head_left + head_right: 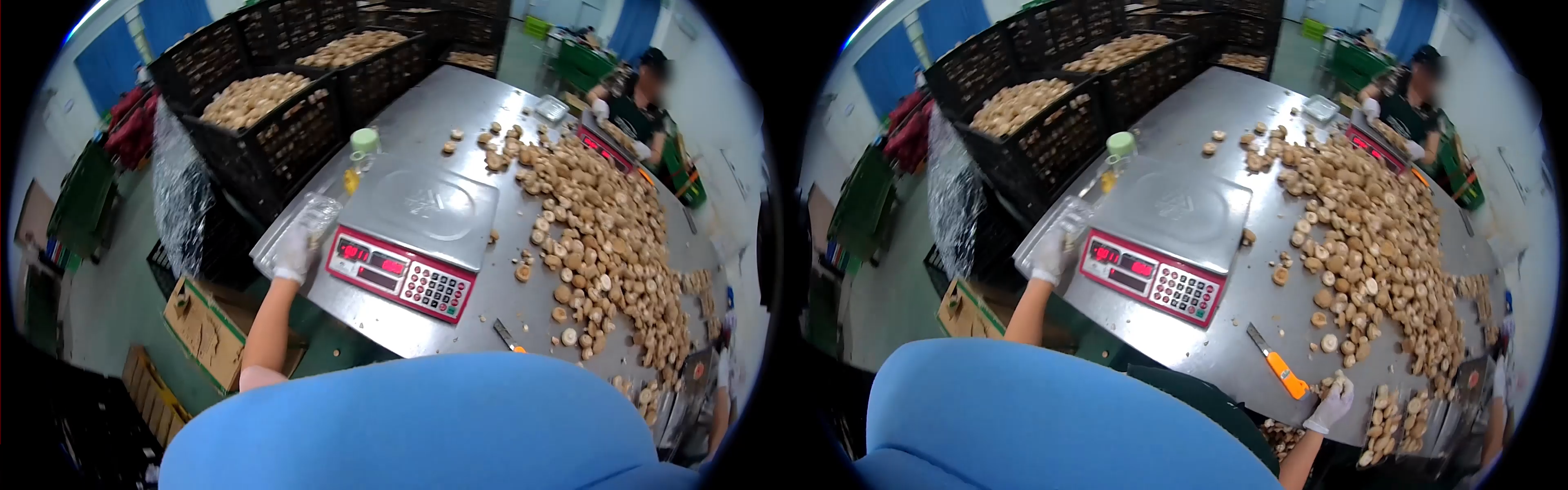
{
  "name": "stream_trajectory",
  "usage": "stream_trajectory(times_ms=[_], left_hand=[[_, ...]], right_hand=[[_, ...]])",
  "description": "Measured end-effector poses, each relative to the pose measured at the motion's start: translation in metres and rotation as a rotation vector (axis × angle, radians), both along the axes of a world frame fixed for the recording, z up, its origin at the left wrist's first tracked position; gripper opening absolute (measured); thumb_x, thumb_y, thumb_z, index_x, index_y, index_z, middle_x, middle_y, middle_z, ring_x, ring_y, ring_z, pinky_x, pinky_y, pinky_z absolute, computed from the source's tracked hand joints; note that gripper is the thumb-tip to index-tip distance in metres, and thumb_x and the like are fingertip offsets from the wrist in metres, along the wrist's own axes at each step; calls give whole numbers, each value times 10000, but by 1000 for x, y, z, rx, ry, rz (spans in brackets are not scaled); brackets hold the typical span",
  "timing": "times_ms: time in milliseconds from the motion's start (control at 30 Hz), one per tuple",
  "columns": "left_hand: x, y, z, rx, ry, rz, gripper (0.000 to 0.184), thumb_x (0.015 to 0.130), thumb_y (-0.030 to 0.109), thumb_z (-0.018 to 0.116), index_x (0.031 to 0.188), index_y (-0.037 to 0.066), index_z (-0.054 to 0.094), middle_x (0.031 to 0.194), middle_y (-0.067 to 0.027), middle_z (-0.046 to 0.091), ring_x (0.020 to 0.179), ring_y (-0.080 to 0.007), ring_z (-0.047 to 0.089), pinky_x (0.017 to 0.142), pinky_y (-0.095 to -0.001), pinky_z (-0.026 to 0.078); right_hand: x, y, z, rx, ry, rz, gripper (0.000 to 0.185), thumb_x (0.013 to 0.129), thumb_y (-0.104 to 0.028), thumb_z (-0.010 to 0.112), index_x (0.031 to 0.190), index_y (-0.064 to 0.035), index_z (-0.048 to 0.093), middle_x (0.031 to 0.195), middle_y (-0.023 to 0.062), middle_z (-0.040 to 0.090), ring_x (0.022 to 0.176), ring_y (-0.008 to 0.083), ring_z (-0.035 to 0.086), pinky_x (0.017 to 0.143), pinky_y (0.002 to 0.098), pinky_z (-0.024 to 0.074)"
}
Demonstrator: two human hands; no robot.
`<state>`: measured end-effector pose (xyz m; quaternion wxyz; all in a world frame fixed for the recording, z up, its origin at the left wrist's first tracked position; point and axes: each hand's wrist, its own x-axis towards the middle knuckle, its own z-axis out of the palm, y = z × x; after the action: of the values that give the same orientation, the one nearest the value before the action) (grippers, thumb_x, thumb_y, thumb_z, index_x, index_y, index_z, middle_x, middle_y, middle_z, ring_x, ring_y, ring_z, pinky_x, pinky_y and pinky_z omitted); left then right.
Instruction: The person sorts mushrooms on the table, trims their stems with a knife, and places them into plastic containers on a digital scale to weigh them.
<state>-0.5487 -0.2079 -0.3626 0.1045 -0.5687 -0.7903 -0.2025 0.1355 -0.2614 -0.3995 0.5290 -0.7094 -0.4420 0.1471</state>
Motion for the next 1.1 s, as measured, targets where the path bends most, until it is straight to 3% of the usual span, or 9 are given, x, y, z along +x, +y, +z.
stream_trajectory(times_ms=[67, 200, 300, 367, 500, 600, 833, 933, 1100], left_hand=[[-25, -7, -12, 195, -7, 25, 170, 843, 164, 602, 956, 41, 634, 983, -204, 659, 898, -392, 631, 780, -484, 502], [10, -6, 64, 330, -444, -80, 147, 861, 68, 565, 983, 49, 645, 953, -165, 628, 920, -357, 604, 813, -434, 485], [60, 11, 99, 446, 22, -120, 130, 898, 69, 619, 1019, 26, 641, 945, -140, 628, 889, -333, 609, 801, -385, 496], [102, 29, 115, 542, 108, -487, 137, 887, 64, 654, 1021, 39, 636, 930, -114, 624, 858, -327, 609, 759, -387, 496], [149, 57, 101, 99, 259, -626, 252, 849, 116, 719, 1080, 83, 625, 983, -112, 620, 868, -327, 603, 778, -422, 487], [171, 63, 85, 240, 221, -704, 305, 845, 150, 742, 1121, 96, 624, 1092, -118, 618, 945, -327, 609, 825, -430, 498], [293, 56, 115, 263, 15, -979, 325, 833, 116, 751, 1136, 88, 636, 1141, -100, 615, 1008, -289, 599, 872, -409, 476], [341, 72, 100, 103, -121, -1193, 331, 804, 104, 751, 1109, 103, 620, 1113, -86, 600, 1012, -295, 591, 871, -424, 475], [412, 85, 89, 15, -240, -1270, 301, 857, 164, 722, 1132, 101, 619, 1115, -93, 605, 1008, -308, 594, 882, -423, 487]], right_hand=[[-8, 0, 6, -16, 394, -1, 150, 949, -78, 574, 998, -24, 705, 786, 35, 639, 644, 101, 570, 569, 261, 482], [-13, -3, 18, -9, 412, -20, 155, 918, -64, 606, 1012, -44, 727, 779, 22, 652, 659, 94, 576, 578, 256, 481], [14, 2, -20, -32, -162, -59, 173, 864, -89, 636, 1016, -43, 704, 906, 99, 690, 834, 207, 644, 777, 334, 510], [6, 8, -1, -75, -8, -73, 195, 849, -97, 664, 1030, -31, 689, 948, 122, 689, 884, 234, 651, 819, 354, 518], [-7, 28, 38, -163, 318, -124, 228, 865, -104, 658, 1084, -47, 680, 985, 118, 692, 896, 239, 659, 838, 354, 524], [3, 54, 36, 131, -183, -95, 248, 879, -107, 645, 1123, -77, 677, 1047, 101, 690, 945, 259, 656, 864, 357, 524], [9, 155, 97, -271, -658, 108, 223, 845, -115, 702, 1068, -120, 700, 1063, 109, 680, 1021, 316, 635, 914, 397, 516], [18, 183, 102, -545, -559, 161, 186, 842, -251, 700, 955, -103, 716, 1037, 141, 686, 1021, 333, 634, 879, 432, 530], [23, 159, 89, -397, -318, 113, 207, 858, -281, 673, 971, -113, 720, 976, 148, 683, 987, 339, 637, 864, 446, 522]])
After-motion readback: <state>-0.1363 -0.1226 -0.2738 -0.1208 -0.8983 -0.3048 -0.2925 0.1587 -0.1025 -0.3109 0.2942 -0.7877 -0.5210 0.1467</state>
